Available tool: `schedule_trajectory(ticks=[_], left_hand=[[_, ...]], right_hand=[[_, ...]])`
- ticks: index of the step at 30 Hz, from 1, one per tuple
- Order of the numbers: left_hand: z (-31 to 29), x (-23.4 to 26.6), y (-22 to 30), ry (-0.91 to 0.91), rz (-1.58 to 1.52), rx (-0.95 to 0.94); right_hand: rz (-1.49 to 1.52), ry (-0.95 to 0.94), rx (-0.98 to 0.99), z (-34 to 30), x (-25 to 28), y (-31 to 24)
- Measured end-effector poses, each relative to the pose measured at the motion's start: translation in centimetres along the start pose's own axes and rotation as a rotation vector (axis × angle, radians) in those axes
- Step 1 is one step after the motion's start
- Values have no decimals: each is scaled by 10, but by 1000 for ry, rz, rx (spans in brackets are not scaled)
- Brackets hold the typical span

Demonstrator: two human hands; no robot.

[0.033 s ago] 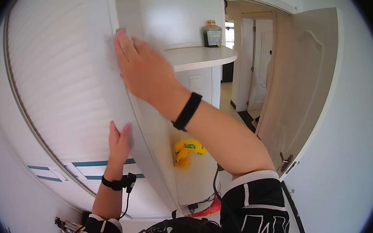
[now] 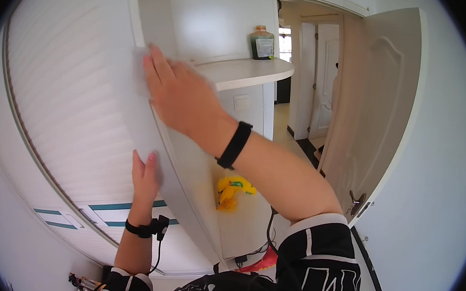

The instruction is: The person cleans a room by wiping down a door, a shelf, a wardrobe, and a window sill with a cloth.

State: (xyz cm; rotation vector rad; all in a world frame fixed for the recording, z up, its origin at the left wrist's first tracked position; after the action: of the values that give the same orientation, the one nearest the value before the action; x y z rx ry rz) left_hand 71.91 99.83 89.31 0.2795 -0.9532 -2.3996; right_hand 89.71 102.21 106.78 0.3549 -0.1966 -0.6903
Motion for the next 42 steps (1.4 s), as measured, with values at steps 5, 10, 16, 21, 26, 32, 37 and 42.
schedule_trajectory(ticks=[5,10,16,21,26,32,37,42], left_hand=[[5,-8,-7,161,56,-57],[1,2,-7,202,133,-91],[-4,1,-10,302,114,-79],[-5,10,-21,326,233,-13],[-9,10,-8,404,247,38],[-12,2,-5,350,196,111],[-23,28,-5,422,233,84],[-26,12,-11,459,337,5]], right_hand=[[81,-62,-59,-25,4,11],[100,-95,-149,-46,23,73],[582,-261,-712,-129,30,250],[705,-36,-718,-155,-2,283],[118,305,-638,-120,32,179],[173,203,-390,-68,20,66],[332,251,-198,-72,31,92],[560,462,-566,-196,2,258]])
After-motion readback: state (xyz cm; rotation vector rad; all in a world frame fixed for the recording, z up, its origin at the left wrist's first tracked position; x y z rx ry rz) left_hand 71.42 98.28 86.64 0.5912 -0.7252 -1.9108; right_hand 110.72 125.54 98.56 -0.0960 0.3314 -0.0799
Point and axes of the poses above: each hand's wrist, its own z-axis towards the middle knuckle, its own x-axis out of the back of the hand, y = z × x, the point moved 6 cm from there along z, towards the middle knuckle, and after that the axes turned 2 degrees about -x, right-handed, at the moved point
